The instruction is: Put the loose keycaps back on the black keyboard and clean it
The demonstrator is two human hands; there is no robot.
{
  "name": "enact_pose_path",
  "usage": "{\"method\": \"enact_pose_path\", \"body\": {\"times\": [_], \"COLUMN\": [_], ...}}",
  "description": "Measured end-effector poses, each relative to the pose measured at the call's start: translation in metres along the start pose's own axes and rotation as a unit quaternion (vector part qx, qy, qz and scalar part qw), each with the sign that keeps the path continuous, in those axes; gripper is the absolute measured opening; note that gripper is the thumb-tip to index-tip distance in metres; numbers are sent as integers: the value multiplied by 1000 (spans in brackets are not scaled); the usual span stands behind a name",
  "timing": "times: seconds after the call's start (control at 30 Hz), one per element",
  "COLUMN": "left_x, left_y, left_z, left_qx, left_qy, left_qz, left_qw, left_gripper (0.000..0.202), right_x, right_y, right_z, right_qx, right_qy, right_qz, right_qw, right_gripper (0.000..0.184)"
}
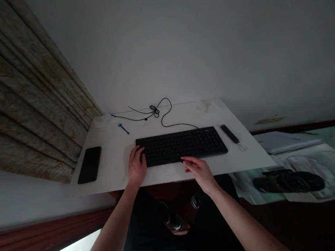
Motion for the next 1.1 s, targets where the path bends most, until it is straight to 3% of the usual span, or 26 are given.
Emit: {"method": "enact_pose_path", "body": {"times": [0.13,0.23,0.5,0.67,1.1], "left_x": [-2,-4,-7,-7,-5], "left_y": [0,1,5,6,5], "left_z": [2,4,6,7,6], "left_qx": [21,27,32,38,46], "left_qy": [-4,-9,-8,-28,-51], "left_qz": [-1,1,8,2,4], "left_qw": [1000,1000,999,999,998], "left_gripper": [35,36,35,35,34], "right_x": [11,5,-60,-82,-91], "right_y": [16,40,112,138,149], "right_z": [11,28,62,63,59], "right_qx": [18,21,8,-22,-64], "right_qy": [-40,-102,-224,-308,-372], "right_qz": [19,66,210,219,192], "right_qw": [999,992,952,926,906], "right_gripper": [43,34,4,4,14]}}
Point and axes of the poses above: each hand's wrist, its own y-axis towards the middle knuckle, its own x-axis out of the back of the hand, z = x × y, the point moved 3 cm from there along y, towards the middle knuckle
